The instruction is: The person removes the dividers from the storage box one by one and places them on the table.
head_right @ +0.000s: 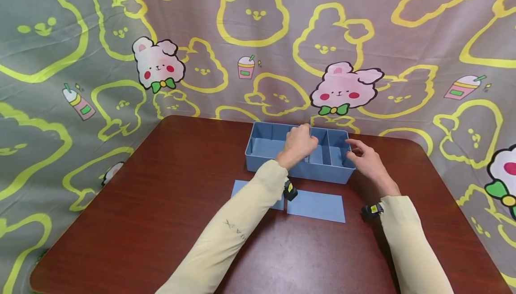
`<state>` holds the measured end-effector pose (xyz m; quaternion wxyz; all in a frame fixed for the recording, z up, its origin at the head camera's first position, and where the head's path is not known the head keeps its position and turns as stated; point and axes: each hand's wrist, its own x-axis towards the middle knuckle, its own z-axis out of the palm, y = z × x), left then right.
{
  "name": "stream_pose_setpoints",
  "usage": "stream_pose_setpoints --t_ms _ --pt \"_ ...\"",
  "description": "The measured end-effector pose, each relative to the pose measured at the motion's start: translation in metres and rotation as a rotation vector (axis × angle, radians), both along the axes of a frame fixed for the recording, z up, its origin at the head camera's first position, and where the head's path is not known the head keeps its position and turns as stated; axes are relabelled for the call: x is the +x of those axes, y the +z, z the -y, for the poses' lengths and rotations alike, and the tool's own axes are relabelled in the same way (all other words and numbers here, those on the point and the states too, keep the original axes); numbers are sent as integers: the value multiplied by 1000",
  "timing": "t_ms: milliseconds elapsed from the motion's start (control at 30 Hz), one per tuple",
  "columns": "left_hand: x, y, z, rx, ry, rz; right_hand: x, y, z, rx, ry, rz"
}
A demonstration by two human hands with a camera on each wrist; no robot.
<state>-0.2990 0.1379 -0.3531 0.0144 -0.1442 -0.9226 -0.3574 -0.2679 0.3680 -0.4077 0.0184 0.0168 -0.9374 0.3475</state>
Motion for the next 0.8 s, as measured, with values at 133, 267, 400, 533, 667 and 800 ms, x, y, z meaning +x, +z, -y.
stream_pose_setpoints --t_ms 133,267,400,533,667,800 --pt "0 2 3 11 25 -32 0 -1 0 -2 -4 9" --pt "1 5 8 12 47 -74 0 -2 -1 -7 -4 2" --pt "2 9 12 30 60 -105 1 -3 -2 -9 -2 -13" --pt "4 14 17 80 82 -111 2 -4 -2 -2 6 -17" --pt "4 19 24 218 81 -53 3 -4 -1 -1 12 -6" --pt "4 26 35 314 75 -3 2 -3 -2 -4 1 -3"
